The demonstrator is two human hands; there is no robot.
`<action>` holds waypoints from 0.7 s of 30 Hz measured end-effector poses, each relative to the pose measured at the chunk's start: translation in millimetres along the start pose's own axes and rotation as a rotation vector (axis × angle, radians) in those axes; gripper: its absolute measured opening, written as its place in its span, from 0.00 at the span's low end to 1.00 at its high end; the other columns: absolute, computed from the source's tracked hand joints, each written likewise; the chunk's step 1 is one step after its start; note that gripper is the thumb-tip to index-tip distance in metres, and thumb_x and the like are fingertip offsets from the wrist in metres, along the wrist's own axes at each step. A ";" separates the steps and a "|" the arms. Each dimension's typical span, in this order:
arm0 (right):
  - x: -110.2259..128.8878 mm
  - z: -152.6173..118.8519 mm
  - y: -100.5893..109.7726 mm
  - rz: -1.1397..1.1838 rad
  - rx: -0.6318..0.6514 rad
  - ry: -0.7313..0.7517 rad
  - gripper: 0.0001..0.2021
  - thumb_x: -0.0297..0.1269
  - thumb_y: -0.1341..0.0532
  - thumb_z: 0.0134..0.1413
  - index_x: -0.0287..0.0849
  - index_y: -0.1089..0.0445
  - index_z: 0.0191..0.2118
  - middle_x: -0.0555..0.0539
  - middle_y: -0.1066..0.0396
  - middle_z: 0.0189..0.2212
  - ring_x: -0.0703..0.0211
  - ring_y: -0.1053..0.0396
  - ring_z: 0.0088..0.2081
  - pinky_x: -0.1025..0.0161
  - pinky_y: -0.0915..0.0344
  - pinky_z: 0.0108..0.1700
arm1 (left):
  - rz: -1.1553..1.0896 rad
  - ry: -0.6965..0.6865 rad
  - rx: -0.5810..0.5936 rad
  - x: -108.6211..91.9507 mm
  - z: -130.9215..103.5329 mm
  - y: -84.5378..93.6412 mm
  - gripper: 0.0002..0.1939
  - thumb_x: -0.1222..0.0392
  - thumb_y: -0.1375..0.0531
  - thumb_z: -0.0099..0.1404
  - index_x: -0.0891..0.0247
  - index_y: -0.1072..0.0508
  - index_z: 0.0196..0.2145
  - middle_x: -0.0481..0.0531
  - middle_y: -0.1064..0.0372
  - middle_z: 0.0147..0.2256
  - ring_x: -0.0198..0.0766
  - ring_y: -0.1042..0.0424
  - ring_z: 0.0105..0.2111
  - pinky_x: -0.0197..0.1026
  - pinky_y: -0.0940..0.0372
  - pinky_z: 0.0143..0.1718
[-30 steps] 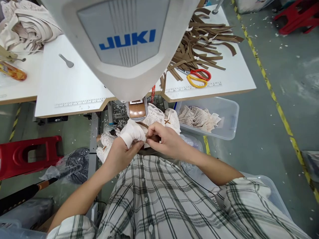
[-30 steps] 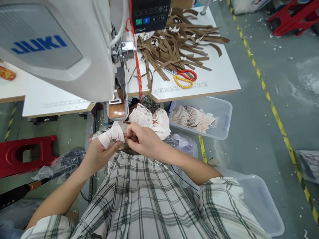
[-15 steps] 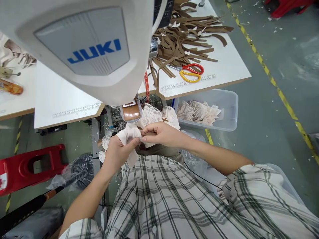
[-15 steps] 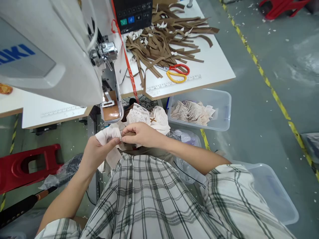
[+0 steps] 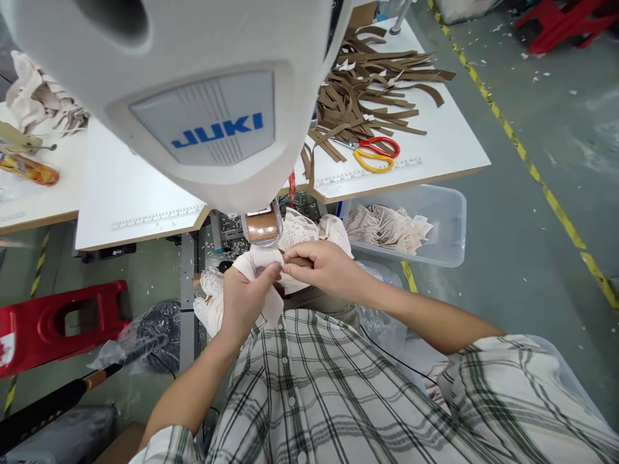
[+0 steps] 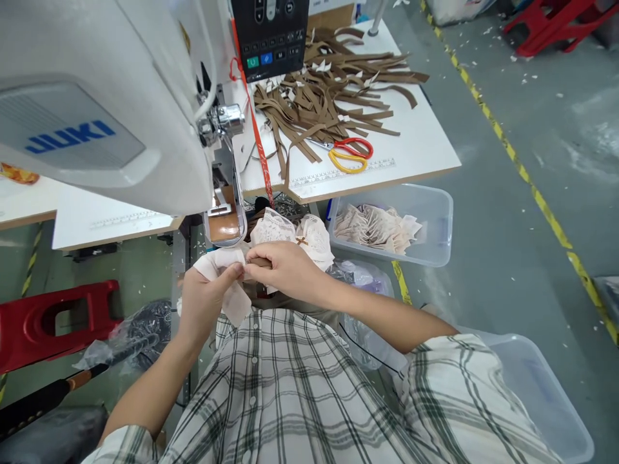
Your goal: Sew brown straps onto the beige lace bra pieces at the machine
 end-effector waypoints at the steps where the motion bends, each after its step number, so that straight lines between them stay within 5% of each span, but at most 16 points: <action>1: -0.2 0.9 0.6 0.013 0.015 -0.005 0.09 0.35 0.40 0.56 0.40 0.32 0.25 0.56 0.48 0.19 0.68 0.49 0.25 0.66 0.52 0.28 | 0.011 -0.007 0.015 0.7 -0.9 2.0 0.11 0.54 0.36 0.63 0.65 0.24 0.33 0.50 0.26 0.29 0.35 0.29 0.29 0.35 0.34 0.32; 4: 0.5 4.2 5.1 0.219 0.143 -0.092 0.07 0.38 0.39 0.52 0.40 0.30 0.29 0.57 0.47 0.19 0.69 0.50 0.23 0.67 0.52 0.27 | -0.080 -0.029 0.021 13.2 -7.5 12.9 0.13 0.52 0.34 0.60 0.64 0.23 0.38 0.52 0.23 0.35 0.39 0.26 0.35 0.37 0.32 0.36; 7: 11.2 11.5 15.8 0.406 0.268 -0.179 0.11 0.41 0.37 0.48 0.39 0.27 0.34 0.55 0.39 0.20 0.69 0.47 0.21 0.68 0.51 0.24 | -0.448 -0.060 -0.052 32.5 -18.2 20.1 0.23 0.39 0.36 0.59 0.54 0.26 0.48 0.50 0.23 0.42 0.43 0.24 0.42 0.43 0.29 0.42; 9: 24.8 20.1 23.3 0.442 0.346 -0.192 0.10 0.41 0.37 0.47 0.39 0.27 0.33 0.54 0.35 0.20 0.69 0.45 0.20 0.68 0.51 0.23 | -0.646 -0.050 0.009 38.9 -24.0 14.7 0.32 0.29 0.50 0.64 0.45 0.36 0.60 0.51 0.24 0.48 0.45 0.23 0.45 0.50 0.28 0.45; 12: 47.1 37.4 30.8 0.376 0.490 -0.130 0.09 0.39 0.37 0.46 0.40 0.27 0.34 0.53 0.31 0.22 0.67 0.39 0.23 0.67 0.47 0.26 | -0.632 -0.191 0.161 27.3 -24.5 8.1 0.36 0.30 0.68 0.68 0.38 0.60 0.69 0.54 0.29 0.56 0.48 0.26 0.52 0.59 0.30 0.49; 14: 57.0 51.0 35.4 0.162 0.493 -0.015 0.06 0.37 0.37 0.47 0.40 0.27 0.31 0.54 0.34 0.21 0.67 0.41 0.23 0.66 0.48 0.27 | -0.448 -0.461 0.116 11.1 -18.0 17.3 0.32 0.33 0.65 0.70 0.37 0.60 0.69 0.53 0.33 0.60 0.50 0.31 0.59 0.61 0.33 0.54; 16: 61.9 63.8 40.6 -0.163 0.373 0.114 0.04 0.33 0.39 0.47 0.41 0.31 0.25 0.56 0.42 0.18 0.68 0.47 0.23 0.65 0.52 0.28 | -0.090 -0.748 0.022 -2.8 -7.7 32.2 0.31 0.37 0.54 0.71 0.42 0.49 0.68 0.55 0.37 0.63 0.53 0.37 0.62 0.61 0.37 0.58; 18: 64.1 72.3 44.0 -0.431 0.252 0.196 0.10 0.31 0.41 0.48 0.41 0.39 0.19 0.56 0.48 0.16 0.68 0.52 0.22 0.64 0.56 0.28 | 0.378 -0.955 -0.018 -8.2 6.1 44.0 0.30 0.43 0.43 0.67 0.51 0.38 0.64 0.58 0.34 0.60 0.55 0.34 0.60 0.58 0.37 0.59; 21: 64.6 76.6 44.1 -0.545 0.264 0.181 0.13 0.32 0.42 0.50 0.41 0.44 0.18 0.56 0.50 0.15 0.68 0.53 0.22 0.63 0.57 0.28 | 0.887 -1.156 -0.017 -2.0 28.2 55.3 0.32 0.49 0.35 0.61 0.54 0.33 0.62 0.58 0.24 0.48 0.51 0.24 0.49 0.50 0.30 0.52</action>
Point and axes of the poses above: each hand's wrist, its own z-axis towards the middle knuckle, its own y-axis out of the back of the hand, x = y × z, the point moved 3 cm from there along z, towards the middle knuckle
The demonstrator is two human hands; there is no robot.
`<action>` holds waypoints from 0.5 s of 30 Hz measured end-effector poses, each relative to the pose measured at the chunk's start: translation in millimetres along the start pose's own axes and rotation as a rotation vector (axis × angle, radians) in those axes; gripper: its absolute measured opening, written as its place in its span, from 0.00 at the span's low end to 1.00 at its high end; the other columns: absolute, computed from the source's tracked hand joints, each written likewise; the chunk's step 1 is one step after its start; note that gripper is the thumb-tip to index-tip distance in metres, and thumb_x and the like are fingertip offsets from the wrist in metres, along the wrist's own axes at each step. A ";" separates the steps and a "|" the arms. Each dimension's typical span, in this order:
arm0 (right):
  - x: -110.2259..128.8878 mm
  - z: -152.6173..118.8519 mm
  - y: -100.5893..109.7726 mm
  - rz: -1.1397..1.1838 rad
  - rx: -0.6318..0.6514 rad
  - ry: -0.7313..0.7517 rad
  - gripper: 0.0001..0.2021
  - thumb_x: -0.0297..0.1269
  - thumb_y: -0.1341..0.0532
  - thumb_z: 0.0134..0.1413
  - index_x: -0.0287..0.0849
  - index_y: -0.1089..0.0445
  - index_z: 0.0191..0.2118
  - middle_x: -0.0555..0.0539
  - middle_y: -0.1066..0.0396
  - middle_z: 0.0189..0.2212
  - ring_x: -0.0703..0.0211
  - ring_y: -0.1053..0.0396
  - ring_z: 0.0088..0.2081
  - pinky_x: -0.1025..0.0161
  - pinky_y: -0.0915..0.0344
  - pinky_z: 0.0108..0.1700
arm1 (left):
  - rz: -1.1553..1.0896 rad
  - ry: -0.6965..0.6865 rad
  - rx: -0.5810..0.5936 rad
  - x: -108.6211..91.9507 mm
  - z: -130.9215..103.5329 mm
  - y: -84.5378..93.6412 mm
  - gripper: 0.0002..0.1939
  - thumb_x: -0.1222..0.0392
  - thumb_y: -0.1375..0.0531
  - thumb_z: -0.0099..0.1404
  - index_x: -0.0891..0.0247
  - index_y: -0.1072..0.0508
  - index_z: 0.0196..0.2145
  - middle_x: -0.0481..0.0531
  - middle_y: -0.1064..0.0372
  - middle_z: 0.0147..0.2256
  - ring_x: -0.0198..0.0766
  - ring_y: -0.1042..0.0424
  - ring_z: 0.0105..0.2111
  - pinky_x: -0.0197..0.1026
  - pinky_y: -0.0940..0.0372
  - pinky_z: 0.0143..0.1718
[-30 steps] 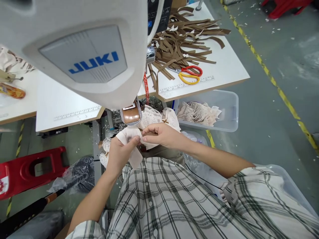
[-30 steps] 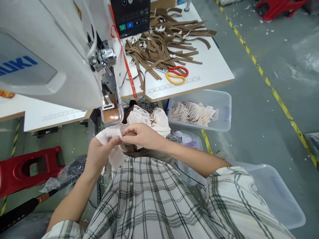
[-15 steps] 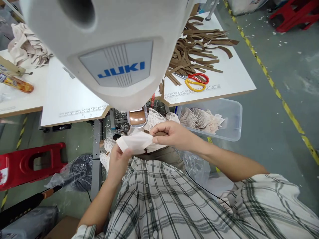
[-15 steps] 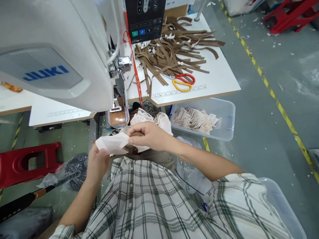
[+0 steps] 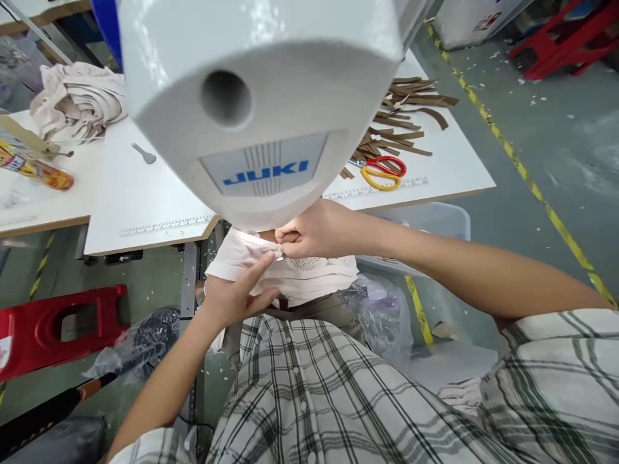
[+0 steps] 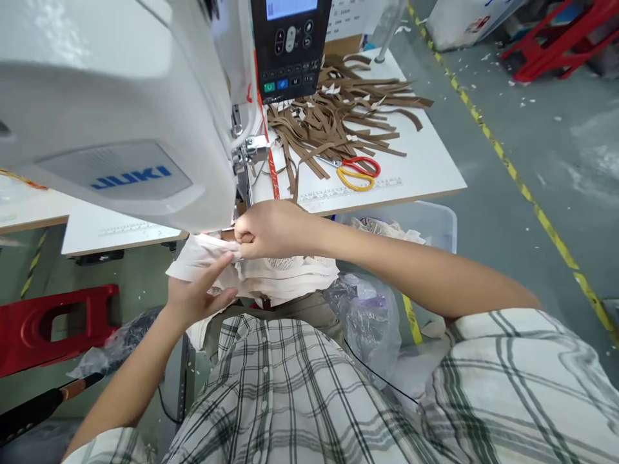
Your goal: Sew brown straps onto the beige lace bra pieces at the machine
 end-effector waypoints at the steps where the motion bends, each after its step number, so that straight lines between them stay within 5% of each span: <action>1: 0.3 0.2 -0.1 0.016 0.031 -0.016 0.13 0.33 0.42 0.50 0.41 0.44 0.19 0.56 0.50 0.16 0.68 0.53 0.22 0.63 0.57 0.28 | 0.056 -0.055 0.029 6.8 -1.0 -3.2 0.33 0.50 0.34 0.61 0.54 0.33 0.62 0.57 0.22 0.44 0.49 0.23 0.46 0.49 0.29 0.50; 4: 1.8 0.3 1.5 0.064 0.052 -0.049 0.14 0.33 0.41 0.51 0.42 0.44 0.19 0.56 0.50 0.15 0.68 0.52 0.22 0.63 0.57 0.28 | 0.088 -0.136 0.117 21.3 -4.0 -12.5 0.31 0.51 0.33 0.61 0.53 0.31 0.61 0.55 0.22 0.39 0.48 0.23 0.43 0.49 0.30 0.50; 11: -5.7 -1.6 -2.1 0.098 0.004 -0.045 0.12 0.33 0.39 0.54 0.41 0.37 0.21 0.54 0.43 0.17 0.66 0.49 0.23 0.63 0.54 0.28 | 0.123 -0.007 0.308 25.1 -0.1 -15.7 0.25 0.50 0.36 0.63 0.52 0.28 0.58 0.57 0.23 0.42 0.47 0.24 0.43 0.46 0.31 0.49; 15: -17.7 -13.1 -16.4 0.063 -0.260 0.091 0.06 0.36 0.39 0.59 0.43 0.25 0.39 0.46 0.27 0.37 0.55 0.33 0.41 0.60 0.41 0.42 | 0.028 0.058 0.259 5.7 9.3 -7.8 0.31 0.55 0.39 0.65 0.56 0.38 0.65 0.58 0.24 0.47 0.48 0.26 0.47 0.46 0.33 0.51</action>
Point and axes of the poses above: each hand's wrist, its own z-axis towards the middle knuckle, its own y-axis out of the back of the hand, x = y × z, the point moved 3 cm from there along z, towards the middle knuckle
